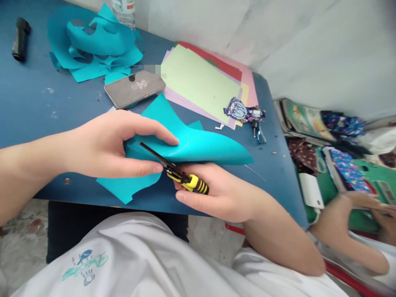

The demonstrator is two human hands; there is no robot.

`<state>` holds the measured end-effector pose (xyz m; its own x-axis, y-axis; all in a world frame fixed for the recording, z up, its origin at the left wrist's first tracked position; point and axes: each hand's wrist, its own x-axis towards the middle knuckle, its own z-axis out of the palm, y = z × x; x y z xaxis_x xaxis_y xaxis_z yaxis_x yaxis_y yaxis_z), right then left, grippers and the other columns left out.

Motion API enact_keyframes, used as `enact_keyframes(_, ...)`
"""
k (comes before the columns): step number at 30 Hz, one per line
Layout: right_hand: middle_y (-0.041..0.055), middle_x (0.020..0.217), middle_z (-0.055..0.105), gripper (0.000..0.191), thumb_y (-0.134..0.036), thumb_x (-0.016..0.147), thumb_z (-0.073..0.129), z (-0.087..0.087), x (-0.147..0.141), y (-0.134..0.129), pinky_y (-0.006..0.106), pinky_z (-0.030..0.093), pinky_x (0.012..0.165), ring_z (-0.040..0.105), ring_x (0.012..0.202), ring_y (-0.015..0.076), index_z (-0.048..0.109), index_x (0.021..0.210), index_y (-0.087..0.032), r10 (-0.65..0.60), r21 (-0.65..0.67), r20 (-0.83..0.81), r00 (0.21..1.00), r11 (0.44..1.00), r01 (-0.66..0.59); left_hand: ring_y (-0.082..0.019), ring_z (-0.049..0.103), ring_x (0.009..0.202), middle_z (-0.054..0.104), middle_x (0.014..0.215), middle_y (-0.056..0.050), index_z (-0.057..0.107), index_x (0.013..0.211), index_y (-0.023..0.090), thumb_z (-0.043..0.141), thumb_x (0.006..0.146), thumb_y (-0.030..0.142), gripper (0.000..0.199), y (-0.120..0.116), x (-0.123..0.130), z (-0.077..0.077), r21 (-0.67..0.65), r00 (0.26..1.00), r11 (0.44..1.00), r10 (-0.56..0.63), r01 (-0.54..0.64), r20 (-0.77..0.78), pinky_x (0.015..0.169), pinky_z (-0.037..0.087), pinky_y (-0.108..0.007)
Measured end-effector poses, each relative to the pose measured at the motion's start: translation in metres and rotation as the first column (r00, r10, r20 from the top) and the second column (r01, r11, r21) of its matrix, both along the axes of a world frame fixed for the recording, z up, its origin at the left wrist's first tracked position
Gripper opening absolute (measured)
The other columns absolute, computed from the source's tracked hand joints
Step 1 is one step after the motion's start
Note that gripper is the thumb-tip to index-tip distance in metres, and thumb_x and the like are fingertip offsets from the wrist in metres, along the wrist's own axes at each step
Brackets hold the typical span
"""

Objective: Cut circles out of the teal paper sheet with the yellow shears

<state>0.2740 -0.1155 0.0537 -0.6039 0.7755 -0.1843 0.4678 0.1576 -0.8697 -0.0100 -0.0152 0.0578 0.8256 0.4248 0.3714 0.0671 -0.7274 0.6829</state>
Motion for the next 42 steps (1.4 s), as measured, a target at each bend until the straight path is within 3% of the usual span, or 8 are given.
enact_keyframes(14,0.0042,0.089,0.072,0.024,-0.044,0.105,0.072,0.005,-0.001,0.001,0.033,0.051,0.075,0.062,0.086,0.0219,0.070,0.096,-0.021,-0.017,-0.086,0.021,1.000,0.996,0.019,-0.021,0.077,0.132,0.080,0.146,-0.003,0.072,0.148,0.024,0.088,0.097,0.025,0.054,0.000,-0.001,0.006,-0.103,0.995,0.992,0.077,-0.070,0.068,0.109,0.063,-0.024)
enact_keyframes(19,0.0014,0.085,0.066,0.025,-0.045,0.104,0.072,0.005,-0.001,0.001,0.031,0.045,0.068,0.056,0.077,0.0182,0.069,0.097,-0.021,-0.053,-0.112,0.026,0.998,0.992,0.056,-0.027,0.067,0.152,0.071,0.162,-0.003,0.069,0.154,0.029,0.093,0.091,0.028,0.067,-0.002,-0.001,0.002,-0.131,0.986,0.984,0.133,-0.119,0.100,0.098,0.066,-0.022)
enact_keyframes(21,0.0022,0.086,0.068,0.027,-0.046,0.103,0.072,0.004,-0.001,0.001,0.032,0.045,0.069,0.057,0.077,0.0185,0.069,0.098,-0.020,-0.076,-0.115,0.028,0.997,0.990,0.079,-0.027,0.072,0.146,0.065,0.170,-0.005,0.065,0.160,0.028,0.091,0.092,0.026,0.073,-0.003,-0.001,0.000,-0.162,0.979,0.976,0.168,-0.148,0.117,0.088,0.067,-0.021)
enact_keyframes(24,0.0039,0.088,0.070,0.028,-0.048,0.102,0.072,0.003,-0.001,0.001,0.033,0.045,0.068,0.060,0.078,0.0197,0.068,0.097,-0.020,-0.104,-0.135,0.027,0.994,0.985,0.107,-0.016,0.083,0.100,0.063,0.172,-0.010,0.049,0.173,0.029,0.088,0.095,0.024,0.087,-0.004,0.001,-0.003,-0.293,0.977,0.949,0.164,-0.117,0.140,0.067,0.065,-0.018)
enact_keyframes(29,0.0039,0.087,0.070,0.027,-0.046,0.100,0.075,0.002,-0.001,-0.001,0.034,0.047,0.067,0.061,0.077,0.0202,0.066,0.094,-0.021,-0.141,-0.158,0.000,0.990,0.978,0.139,-0.016,0.085,0.088,0.081,0.127,-0.001,0.033,0.181,0.032,0.089,0.097,0.026,0.102,0.002,0.005,-0.012,-0.389,0.972,0.920,0.129,-0.042,0.198,0.070,0.070,-0.024)
enact_keyframes(33,0.0038,0.087,0.071,0.028,-0.046,0.100,0.077,0.000,0.000,-0.002,0.033,0.048,0.065,0.062,0.073,0.0185,0.066,0.094,-0.021,-0.191,-0.192,-0.041,0.981,0.965,0.180,-0.026,0.085,0.105,0.083,0.114,-0.004,0.065,0.155,0.020,0.093,0.096,0.033,0.067,0.003,0.006,-0.014,-0.320,0.963,0.942,0.171,-0.099,0.206,0.082,0.076,-0.034)
enact_keyframes(36,0.0055,0.092,0.074,0.027,-0.044,0.102,0.077,-0.001,0.000,-0.004,0.033,0.050,0.065,0.064,0.074,0.0183,0.067,0.094,-0.021,-0.220,-0.193,-0.079,0.972,0.960,0.201,-0.021,0.079,0.084,0.081,0.093,-0.002,0.078,0.111,0.016,0.086,0.100,0.034,0.022,0.000,0.006,-0.008,-0.308,0.980,0.944,0.159,-0.116,0.117,0.072,0.071,-0.030)
enact_keyframes(42,0.0074,0.095,0.077,0.023,-0.040,0.100,0.081,0.000,0.000,-0.004,0.033,0.056,0.070,0.070,0.087,0.0232,0.068,0.094,-0.022,-0.275,-0.159,-0.116,0.955,0.954,0.255,-0.016,0.066,0.068,0.078,0.078,0.000,0.076,0.091,0.019,0.081,0.100,0.027,0.013,-0.003,0.006,0.000,-0.263,0.990,0.955,0.143,-0.135,0.012,0.060,0.058,-0.024)
